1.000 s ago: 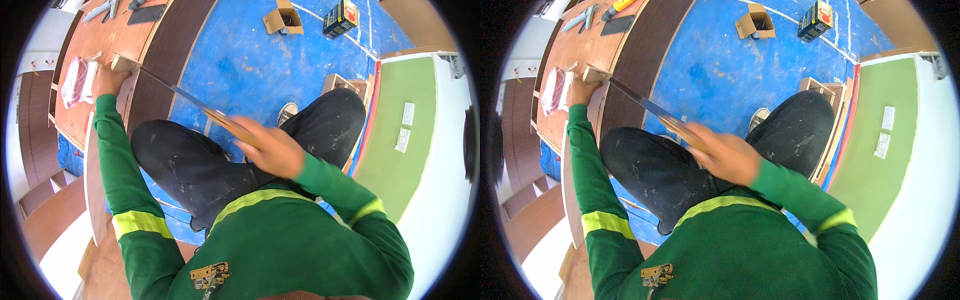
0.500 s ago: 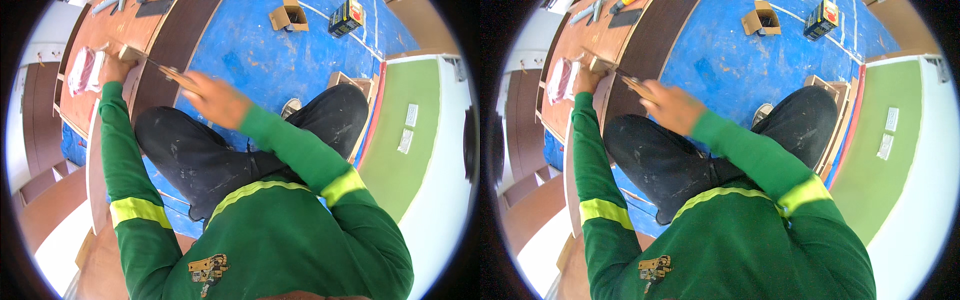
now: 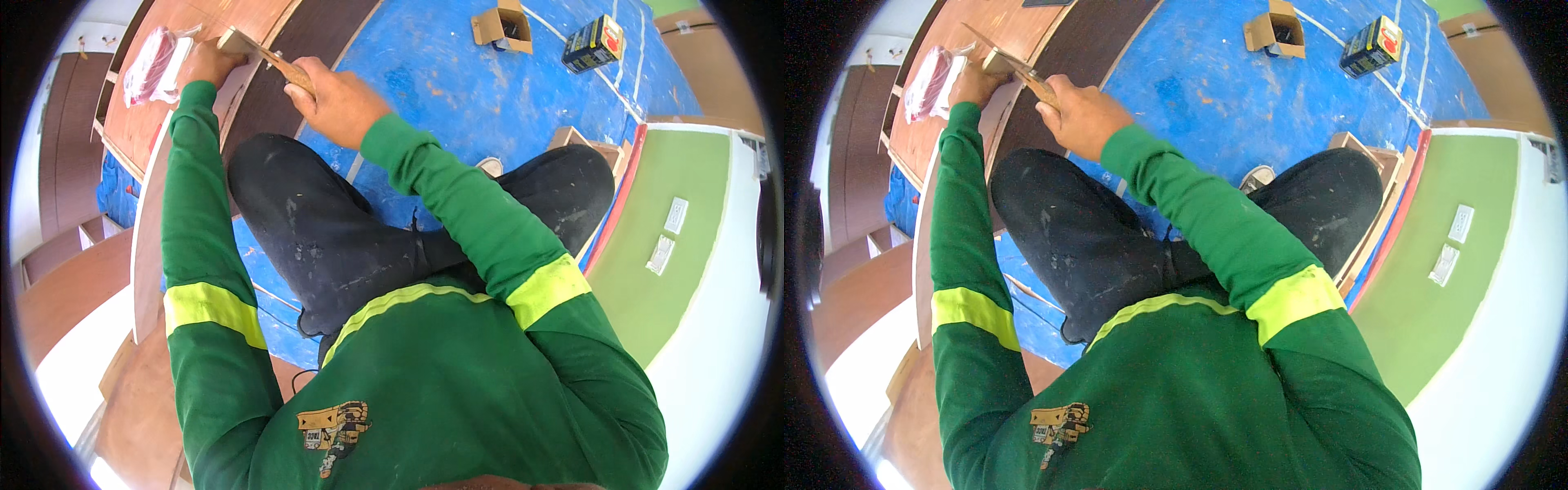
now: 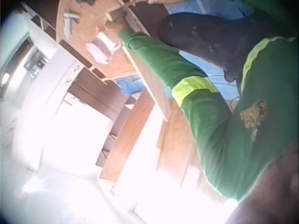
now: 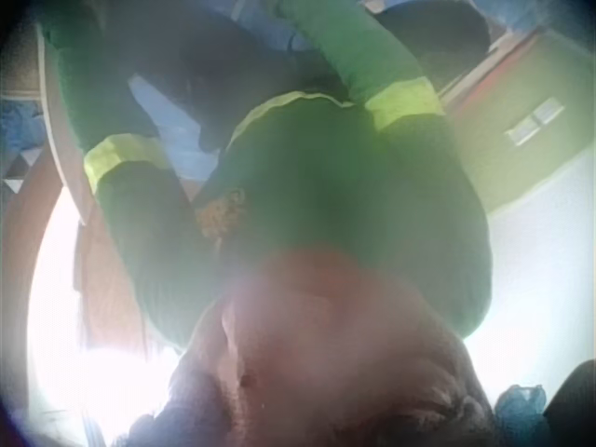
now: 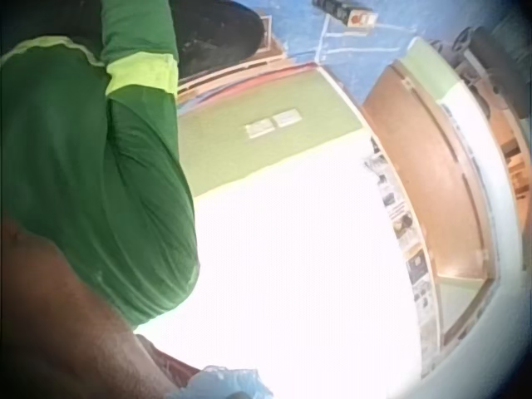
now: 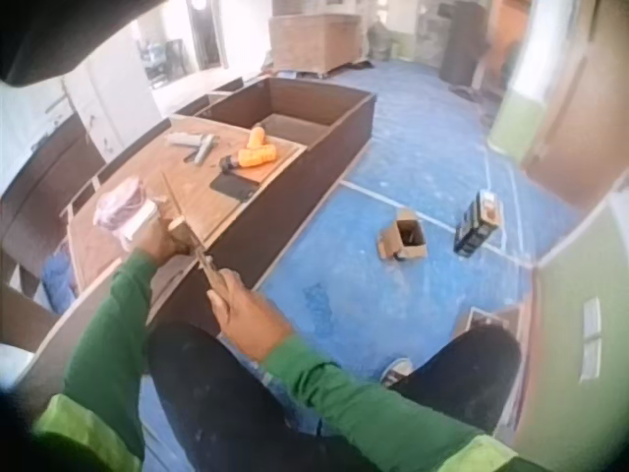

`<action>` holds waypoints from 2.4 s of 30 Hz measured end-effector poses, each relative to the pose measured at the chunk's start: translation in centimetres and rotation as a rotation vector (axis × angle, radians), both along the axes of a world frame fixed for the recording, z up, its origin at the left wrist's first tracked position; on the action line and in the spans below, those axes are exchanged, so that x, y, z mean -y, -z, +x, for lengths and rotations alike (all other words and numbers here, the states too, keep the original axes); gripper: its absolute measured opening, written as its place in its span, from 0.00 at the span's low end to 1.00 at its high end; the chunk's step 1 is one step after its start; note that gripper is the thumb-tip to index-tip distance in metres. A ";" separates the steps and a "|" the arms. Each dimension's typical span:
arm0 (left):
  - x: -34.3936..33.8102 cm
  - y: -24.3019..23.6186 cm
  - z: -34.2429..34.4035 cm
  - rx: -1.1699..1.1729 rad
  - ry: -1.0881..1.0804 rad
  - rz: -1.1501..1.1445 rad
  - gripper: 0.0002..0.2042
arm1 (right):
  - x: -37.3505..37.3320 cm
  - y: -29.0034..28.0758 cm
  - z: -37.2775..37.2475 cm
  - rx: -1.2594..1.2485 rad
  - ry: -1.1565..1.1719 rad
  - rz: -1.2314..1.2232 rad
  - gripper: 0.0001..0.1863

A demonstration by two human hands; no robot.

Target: The person measures and marks a wooden board with a tape measure, pencil, and try square, then uses a hand saw to cut along the marked line. The person repeats measuring and marking on the cut piece.

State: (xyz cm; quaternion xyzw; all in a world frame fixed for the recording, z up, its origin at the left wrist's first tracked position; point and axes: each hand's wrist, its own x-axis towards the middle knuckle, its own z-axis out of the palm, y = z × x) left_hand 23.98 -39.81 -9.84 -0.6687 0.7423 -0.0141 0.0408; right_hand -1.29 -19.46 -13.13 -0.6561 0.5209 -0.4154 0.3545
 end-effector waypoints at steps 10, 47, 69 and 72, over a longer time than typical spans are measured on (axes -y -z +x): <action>-1.4 -0.4 0.2 -0.031 0.016 -0.015 0.32 | -20.5 -6.1 -11.0 -0.083 0.011 0.136 0.33; 0.7 1.7 3.3 -0.070 -0.004 0.010 0.36 | -18.3 -5.3 -9.3 -0.070 -0.021 0.137 0.30; 0.6 0.6 1.7 -0.042 0.025 0.031 0.44 | -4.5 0.9 -2.5 0.021 -0.017 0.039 0.23; 1.6 1.0 1.4 -0.018 0.012 0.025 0.43 | -0.2 -0.3 -0.2 -0.043 0.021 0.045 0.21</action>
